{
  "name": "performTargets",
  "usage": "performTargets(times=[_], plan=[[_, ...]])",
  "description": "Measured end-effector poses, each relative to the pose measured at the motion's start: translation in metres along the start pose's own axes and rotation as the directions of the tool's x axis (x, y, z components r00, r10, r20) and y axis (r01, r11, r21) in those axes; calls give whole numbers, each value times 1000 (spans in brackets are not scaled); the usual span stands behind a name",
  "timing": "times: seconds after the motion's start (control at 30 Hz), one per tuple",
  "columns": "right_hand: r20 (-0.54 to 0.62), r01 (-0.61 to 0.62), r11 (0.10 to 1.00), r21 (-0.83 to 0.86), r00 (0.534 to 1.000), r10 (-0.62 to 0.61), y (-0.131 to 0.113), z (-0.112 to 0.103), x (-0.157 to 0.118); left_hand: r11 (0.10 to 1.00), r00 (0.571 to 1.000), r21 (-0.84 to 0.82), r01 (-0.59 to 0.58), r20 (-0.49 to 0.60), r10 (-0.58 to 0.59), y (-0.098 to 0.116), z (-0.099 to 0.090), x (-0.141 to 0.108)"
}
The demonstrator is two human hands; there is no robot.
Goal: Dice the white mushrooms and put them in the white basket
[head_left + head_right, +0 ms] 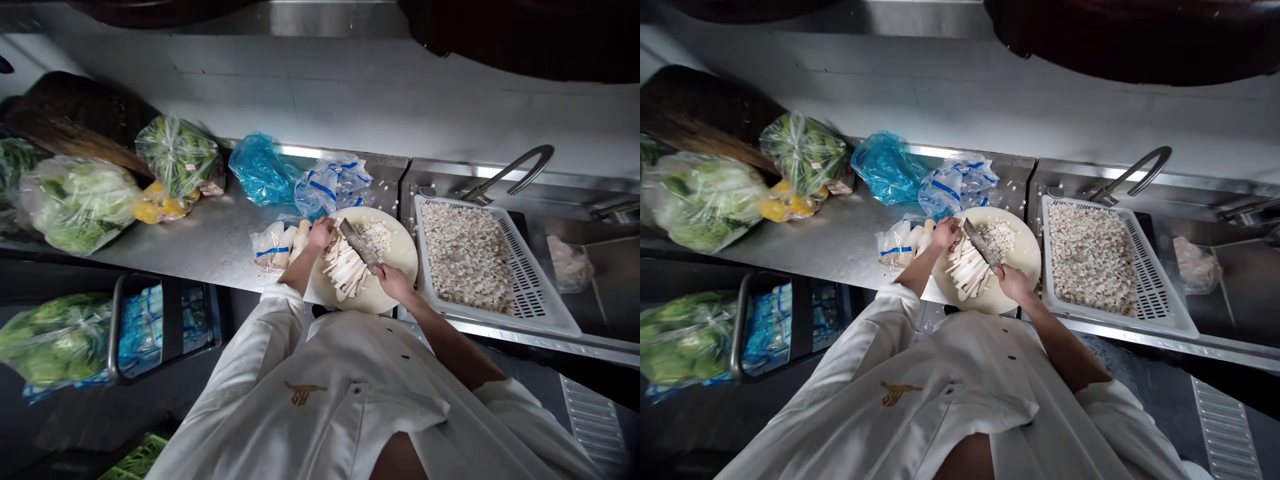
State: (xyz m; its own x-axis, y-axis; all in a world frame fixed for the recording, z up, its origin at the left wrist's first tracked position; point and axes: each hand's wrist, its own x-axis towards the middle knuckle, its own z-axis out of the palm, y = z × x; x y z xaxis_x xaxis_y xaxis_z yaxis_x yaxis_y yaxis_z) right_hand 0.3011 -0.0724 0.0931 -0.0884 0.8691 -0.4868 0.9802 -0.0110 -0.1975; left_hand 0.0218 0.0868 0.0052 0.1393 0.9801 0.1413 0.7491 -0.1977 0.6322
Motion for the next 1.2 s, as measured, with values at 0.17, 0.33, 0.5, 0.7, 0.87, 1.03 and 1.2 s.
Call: performTargets(times=[0.17, 0.33, 0.5, 0.7, 0.87, 1.03, 1.2], plan=[[-49, -12, 999, 38, 999, 14, -1, 13, -10, 999, 999, -6, -35, 40, 35, -4, -6, -37], [-21, -11, 998, 56, 1000, 12, -1, 4, -13, 995, 994, 12, -97, 46, 97, 11, -9, -76], [-50, 24, 1000, 5, 998, -24, -3, -21, -30, 988, 988, 6, -154, 11, 154, 25, -14, -75], [60, 60, 998, -17, 996, -59, -8, -33, -41, 972, 958, -76, -222, 168, 232, 35, 2, -83], [114, -8, 1000, -11, 993, 9, -31, -16, -16, 973, 959, -52, -226, 163, 232, 32, 14, -86], [56, 5, 1000, -19, 998, -3, -40, -23, -9, 958, 949, -84, -275, 135, 285, 31, -4, -91], [-15, 36, 998, -53, 999, -37, -25, -36, -37, 950, 946, -88, -300, 105, 308, 29, -11, -100]])
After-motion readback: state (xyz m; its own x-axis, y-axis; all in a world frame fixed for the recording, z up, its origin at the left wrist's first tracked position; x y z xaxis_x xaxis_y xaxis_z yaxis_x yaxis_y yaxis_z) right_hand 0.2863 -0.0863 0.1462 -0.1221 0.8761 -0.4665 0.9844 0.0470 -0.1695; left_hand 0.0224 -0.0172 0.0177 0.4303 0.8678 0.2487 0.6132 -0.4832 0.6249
